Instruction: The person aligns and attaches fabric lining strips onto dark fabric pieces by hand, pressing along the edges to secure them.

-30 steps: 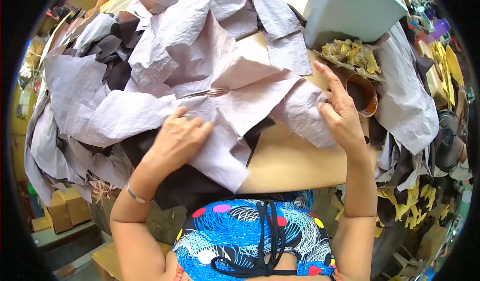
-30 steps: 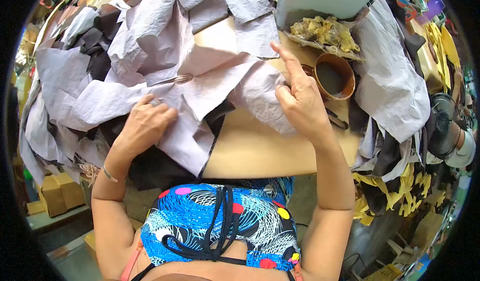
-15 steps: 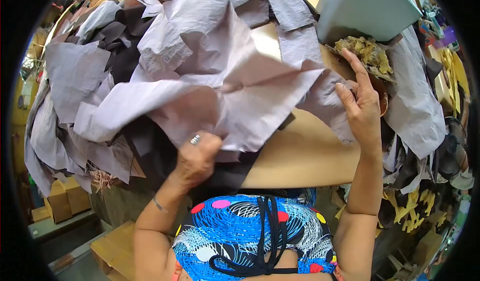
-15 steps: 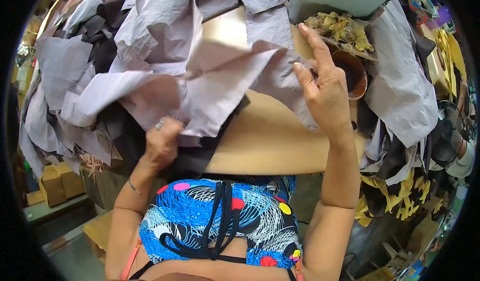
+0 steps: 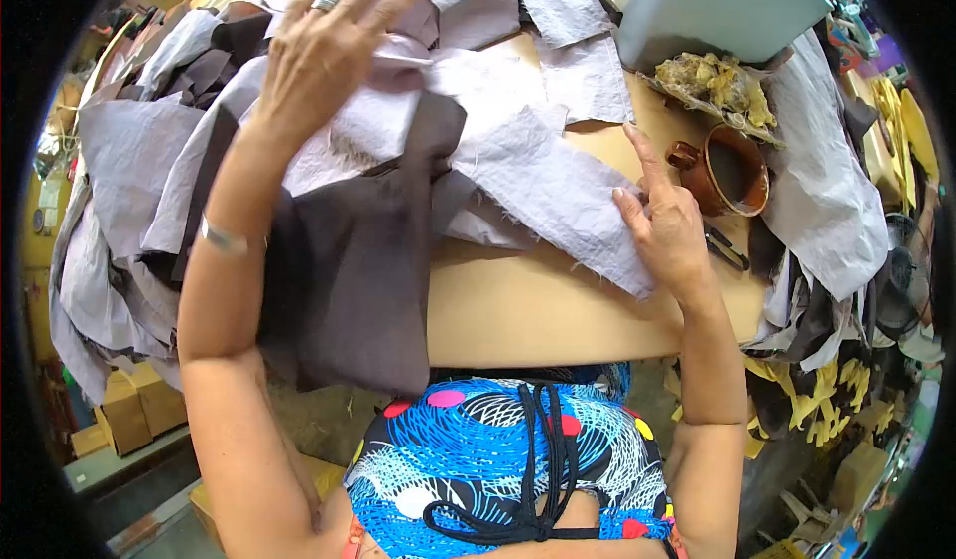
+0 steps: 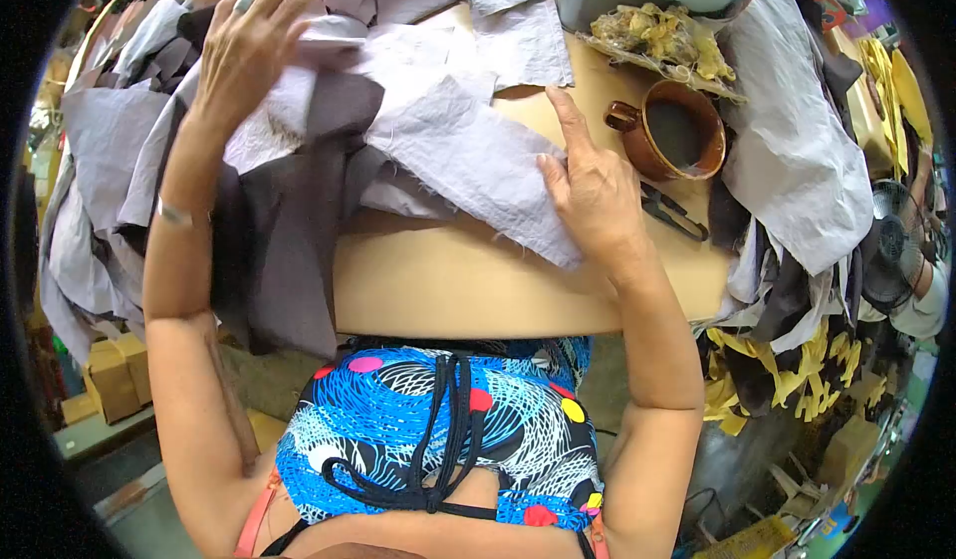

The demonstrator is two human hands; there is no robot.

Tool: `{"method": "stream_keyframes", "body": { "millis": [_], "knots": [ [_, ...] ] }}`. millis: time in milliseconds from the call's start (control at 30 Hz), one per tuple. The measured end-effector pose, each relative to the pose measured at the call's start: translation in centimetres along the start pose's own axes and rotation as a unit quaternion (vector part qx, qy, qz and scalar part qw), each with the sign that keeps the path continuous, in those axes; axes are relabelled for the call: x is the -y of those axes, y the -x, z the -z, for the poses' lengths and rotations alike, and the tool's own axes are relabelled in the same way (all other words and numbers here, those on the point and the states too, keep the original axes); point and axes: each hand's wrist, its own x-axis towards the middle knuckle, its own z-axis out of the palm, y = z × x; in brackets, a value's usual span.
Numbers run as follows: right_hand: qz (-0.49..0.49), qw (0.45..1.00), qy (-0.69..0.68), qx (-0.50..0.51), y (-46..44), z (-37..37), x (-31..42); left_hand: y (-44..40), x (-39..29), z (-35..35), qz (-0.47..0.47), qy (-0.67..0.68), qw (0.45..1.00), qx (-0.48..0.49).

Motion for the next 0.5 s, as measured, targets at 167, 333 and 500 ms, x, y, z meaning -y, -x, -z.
{"method": "stream_keyframes", "body": {
  "millis": [167, 333, 500],
  "knots": [
    [0.002, 0.996, 0.062, 0.062, -0.6, 0.4, 0.4, 2.3, -11.7, 2.5, -0.145, 0.241, 0.958, 0.052],
    [0.095, 0.929, 0.352, -0.058, -1.2, 0.4, 1.2, 5.1, -11.7, -2.5, -0.089, 0.107, 0.989, 0.055],
    [0.259, 0.937, 0.223, -0.069, 1.0, -1.9, 4.2, 4.8, -11.8, -2.5, 0.039, 0.260, 0.965, -0.001]
  ]
}}
